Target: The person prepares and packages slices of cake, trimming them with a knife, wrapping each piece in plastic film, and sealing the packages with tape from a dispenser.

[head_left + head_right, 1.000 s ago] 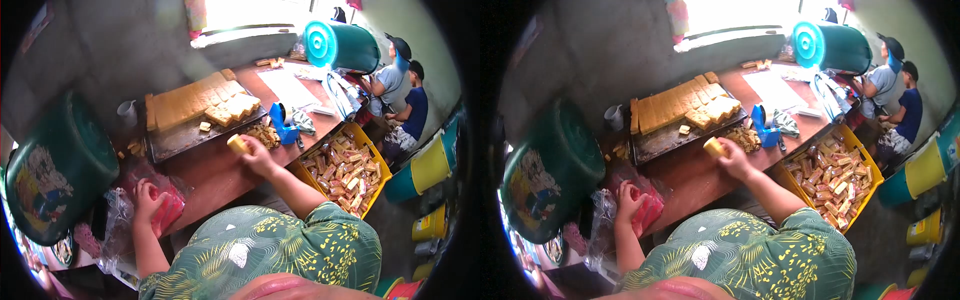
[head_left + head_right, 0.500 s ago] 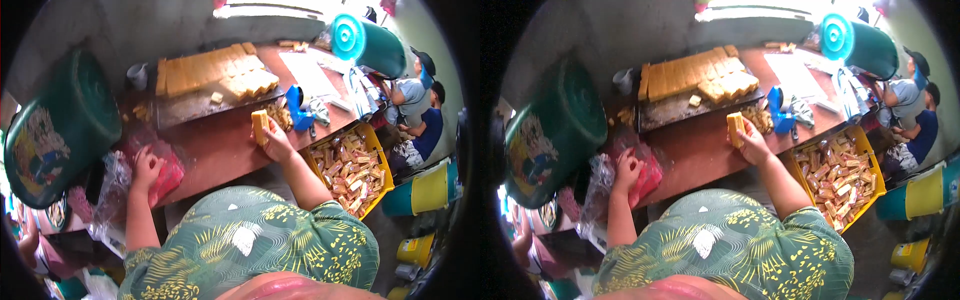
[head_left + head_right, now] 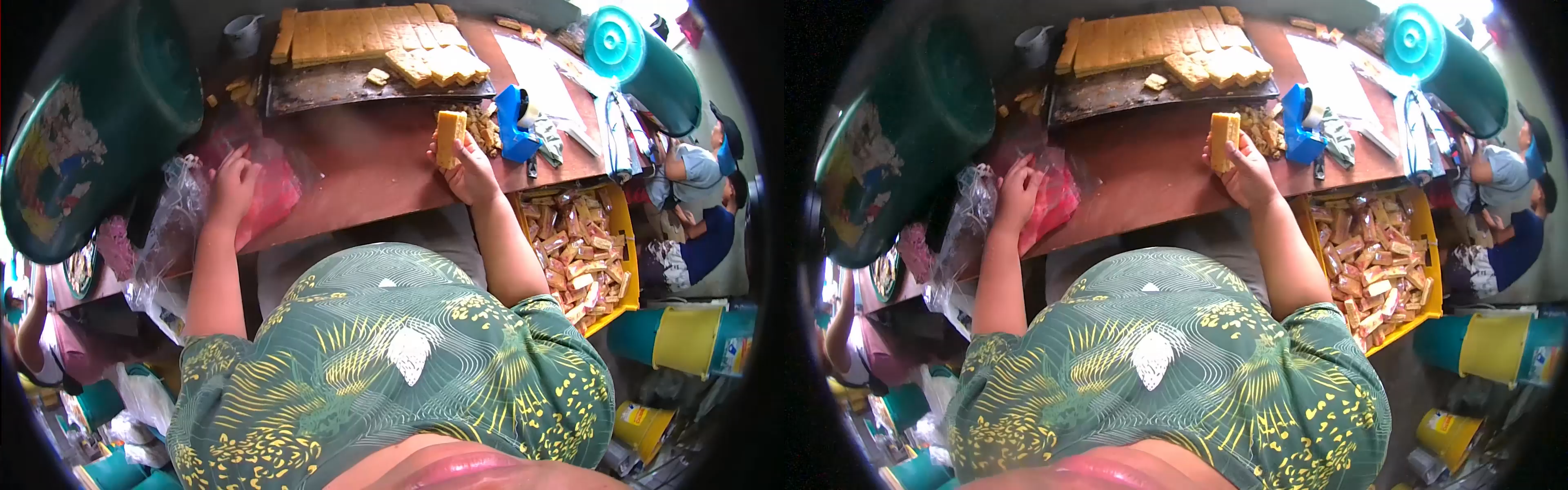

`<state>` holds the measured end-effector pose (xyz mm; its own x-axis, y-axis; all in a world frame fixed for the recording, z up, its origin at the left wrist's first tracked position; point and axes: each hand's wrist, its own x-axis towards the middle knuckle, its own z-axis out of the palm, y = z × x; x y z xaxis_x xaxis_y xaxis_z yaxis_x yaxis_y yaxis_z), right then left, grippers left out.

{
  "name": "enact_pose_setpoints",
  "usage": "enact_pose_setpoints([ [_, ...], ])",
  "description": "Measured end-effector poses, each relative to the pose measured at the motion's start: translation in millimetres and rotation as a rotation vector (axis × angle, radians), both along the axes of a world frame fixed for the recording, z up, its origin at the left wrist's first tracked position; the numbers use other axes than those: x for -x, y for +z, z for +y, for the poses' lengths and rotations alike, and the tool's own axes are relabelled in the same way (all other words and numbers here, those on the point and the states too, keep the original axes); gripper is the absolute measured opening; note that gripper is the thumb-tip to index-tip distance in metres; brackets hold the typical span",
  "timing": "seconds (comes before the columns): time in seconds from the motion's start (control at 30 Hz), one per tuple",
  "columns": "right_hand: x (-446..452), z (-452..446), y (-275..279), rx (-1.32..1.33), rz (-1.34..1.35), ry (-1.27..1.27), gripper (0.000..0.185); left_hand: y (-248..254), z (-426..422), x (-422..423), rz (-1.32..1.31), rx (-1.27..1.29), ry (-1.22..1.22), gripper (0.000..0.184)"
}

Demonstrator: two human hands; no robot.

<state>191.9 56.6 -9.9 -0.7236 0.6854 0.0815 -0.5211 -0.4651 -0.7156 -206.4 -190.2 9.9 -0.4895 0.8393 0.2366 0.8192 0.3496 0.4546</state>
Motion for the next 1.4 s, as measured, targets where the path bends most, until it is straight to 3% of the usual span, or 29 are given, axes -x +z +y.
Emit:
enact_pose_setpoints([
  [0.1,2.5,0.8,1.1,-0.054,0.002,0.002,0.043,-17.8,-1.8,39.3,-0.287,-0.111,-0.155,0.021],
  [0.13,2.9,0.7,1.2,-0.035,-0.018,-0.006,0.042,-16.7,-1.2,43.4,-0.183,-0.125,-0.165,0.02],
  [0.23,6.7,3.5,-1.1,-0.063,-0.05,-0.001,0.041,0.3,22.5,40.9,-1.216,-0.551,-0.058,0.015],
  [0.3,9.1,4.6,1.3,-0.036,-0.064,-0.024,0.041,60.3,30.3,-45.5,-1.195,-0.65,-0.112,0.014],
  [0.43,9.2,6.5,-0.4,0.017,-0.044,-0.006,0.041,24.5,61.7,-129.2,-0.516,-0.496,-0.651,0.025],
  [0.5,9.0,7.2,-0.8,0.02,-0.043,0.001,0.04,29.5,55.0,-166.3,-0.37,0.028,-0.628,0.025],
  [0.57,7.8,6.6,-2.5,0.013,-0.05,-0.008,0.04,17.9,45.5,-185.9,-0.181,0.162,-0.699,0.031],
  [0.7,8.1,2.3,-4.3,-0.019,-0.082,-0.052,0.041,17.6,58.4,-159.4,-0.414,-0.09,-0.667,0.04],
  [0.73,8.5,-0.9,-1.3,-0.026,-0.102,-0.069,0.044,21.2,61.3,-148.5,-0.308,-0.124,-0.603,0.046],
  [0.8,11.6,-9.7,4.6,-0.04,-0.14,-0.098,0.051,18.2,54.4,-135.8,0.001,0.079,-0.408,0.064],
  [0.83,14.6,-13.5,5.9,-0.236,-0.267,-0.111,0.054,14.6,51.4,-130.7,0.086,0.188,-0.331,0.071],
  [0.93,38.2,-29.6,14.6,-0.804,-0.583,-0.138,0.066,7.8,38.5,-133.4,0.092,0.185,-0.3,0.082],
  [0.97,46.8,-40.1,22.5,-0.746,-0.559,-0.056,0.063,4.9,37.8,-132.9,0.085,0.182,-0.296,0.083],
  [1.03,65.6,-56.6,51.6,-1.177,-0.743,-0.067,0.064,0.9,39.9,-131.2,0.074,0.174,-0.292,0.083],
  [1.07,73.3,-55.0,42.4,-1.144,-0.703,-0.038,0.063,1.7,39.4,-131.4,0.074,0.176,-0.292,0.084],
  [1.17,80.3,-48.6,34.3,-1.406,-0.812,-0.083,0.063,4.1,40.9,-131.4,0.065,0.173,-0.295,0.084],
  [1.4,70.9,-45.7,31.2,-1.39,-0.821,-0.043,0.065,0.4,41.0,-130.2,0.056,0.164,-0.296,0.083],
])
